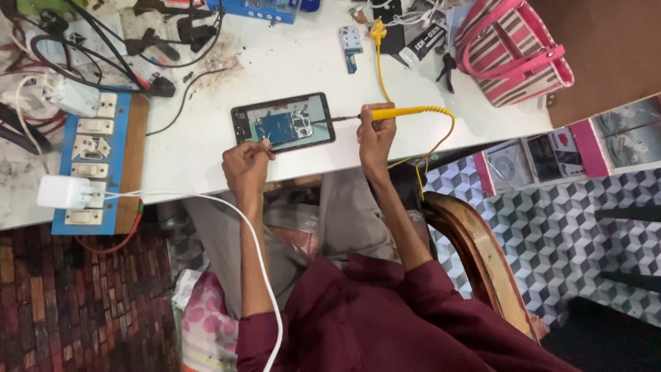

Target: The person uses a hot air gun and a small metal tool to work on a disassembled mobile phone placed on a cluttered workbench. They repeatedly apply heat to the phone's internal components while manipulating parts with the tool.

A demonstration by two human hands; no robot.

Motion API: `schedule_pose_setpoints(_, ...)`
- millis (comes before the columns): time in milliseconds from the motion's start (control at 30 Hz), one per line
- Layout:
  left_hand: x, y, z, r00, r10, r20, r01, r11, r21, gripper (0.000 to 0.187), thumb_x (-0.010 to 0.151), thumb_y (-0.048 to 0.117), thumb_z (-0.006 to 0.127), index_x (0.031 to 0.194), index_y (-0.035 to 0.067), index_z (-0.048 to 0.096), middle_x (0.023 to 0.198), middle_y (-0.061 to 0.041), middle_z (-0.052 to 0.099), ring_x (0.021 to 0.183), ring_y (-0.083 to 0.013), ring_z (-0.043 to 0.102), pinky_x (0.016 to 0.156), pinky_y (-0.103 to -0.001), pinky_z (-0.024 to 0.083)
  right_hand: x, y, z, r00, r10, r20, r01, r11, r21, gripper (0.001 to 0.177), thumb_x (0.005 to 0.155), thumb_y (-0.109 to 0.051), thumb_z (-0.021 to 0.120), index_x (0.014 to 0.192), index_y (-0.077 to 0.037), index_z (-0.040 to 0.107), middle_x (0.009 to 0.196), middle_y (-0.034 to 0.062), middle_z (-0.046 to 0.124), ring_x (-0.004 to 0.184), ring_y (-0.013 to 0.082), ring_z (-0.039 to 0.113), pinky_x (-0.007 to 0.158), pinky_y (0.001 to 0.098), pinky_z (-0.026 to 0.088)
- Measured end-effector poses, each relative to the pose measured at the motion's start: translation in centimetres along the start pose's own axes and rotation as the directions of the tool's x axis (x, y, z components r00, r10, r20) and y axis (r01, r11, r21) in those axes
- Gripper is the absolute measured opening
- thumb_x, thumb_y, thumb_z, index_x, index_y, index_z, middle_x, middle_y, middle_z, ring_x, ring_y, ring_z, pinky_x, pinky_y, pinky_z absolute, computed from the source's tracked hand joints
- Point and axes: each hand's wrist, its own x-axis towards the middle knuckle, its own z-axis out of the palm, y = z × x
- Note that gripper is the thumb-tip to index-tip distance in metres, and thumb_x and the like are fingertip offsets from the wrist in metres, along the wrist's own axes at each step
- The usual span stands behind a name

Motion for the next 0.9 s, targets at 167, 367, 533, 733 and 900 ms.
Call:
schedule_pose_setpoints(167, -0.1, 0.5, 0.1, 0.999, -0.019, -0.038, 0.022, 0.997, 0.071, 0.021, 0.091, 0.017, 0.075, 0.079, 0.000, 0.077, 0.067, -0.004, 0.074, 0.061, -0.0078, 0.064, 0.060, -0.024, 0.046, 0.2, 0.0, 0.0, 1.000, 0.020, 0.020, -0.021, 0.999, 0.027, 0.012, 0.107, -0.012, 0.061, 0.102, -0.007, 0.050, 0.070, -0.0032, 0.048, 0.052, 0.0030, 0.043, 0.046, 0.0211, 0.036)
schedule_pose_setpoints(367, -0.1, 0.2, 0.1, 0.999, -0.032, -0.023, 0.032, 0.999, 0.017, 0.022, 0.092, 0.017, 0.075, 0.080, -0.002, 0.076, 0.066, -0.004, 0.072, 0.060, -0.0074, 0.062, 0.059, -0.024, 0.046, 0.1, 0.1, 0.0, 0.999, 0.011, 0.049, -0.012, 0.999, 0.033, 0.012, 0.107, -0.011, 0.060, 0.103, -0.006, 0.050, 0.073, -0.0030, 0.049, 0.052, 0.0024, 0.041, 0.046, 0.0206, 0.033)
schedule_pose_setpoints(533, -0.1, 0.0, 0.2, 1.000, -0.008, -0.030, 0.008, 1.000, 0.003, 0.021, 0.091, 0.017, 0.076, 0.080, -0.001, 0.076, 0.067, -0.004, 0.073, 0.060, -0.0067, 0.063, 0.059, -0.024, 0.047, 0.1, 0.2, -0.1, 0.999, 0.012, 0.043, -0.015, 0.998, 0.067, 0.013, 0.107, -0.012, 0.060, 0.103, -0.006, 0.049, 0.072, -0.0032, 0.049, 0.051, 0.0021, 0.040, 0.044, 0.0208, 0.032)
schedule_pose_setpoints(733, -0.3, 0.0, 0.0, 0.999, -0.038, -0.026, 0.038, 0.999, 0.007, 0.021, 0.091, 0.016, 0.076, 0.080, -0.002, 0.076, 0.067, -0.004, 0.073, 0.061, -0.0069, 0.063, 0.059, -0.023, 0.046, -0.1, 0.3, 0.0, 0.998, 0.014, 0.064, -0.016, 0.999, 0.028, 0.013, 0.107, -0.012, 0.060, 0.104, -0.006, 0.049, 0.072, -0.0028, 0.049, 0.051, 0.0022, 0.040, 0.044, 0.0207, 0.031)
schedule_pose_setpoints(900, 0.4, -0.6, 0.3, 1.000, -0.003, -0.026, 0.002, 1.000, -0.029, 0.020, 0.090, 0.015, 0.077, 0.081, -0.002, 0.075, 0.068, -0.005, 0.073, 0.062, -0.0073, 0.064, 0.060, -0.024, 0.047, 0.4, 1.0, -0.5, 0.995, -0.017, 0.098, 0.014, 0.999, 0.037, 0.013, 0.107, -0.013, 0.061, 0.105, -0.006, 0.050, 0.073, -0.0034, 0.050, 0.051, 0.0018, 0.041, 0.045, 0.0205, 0.032)
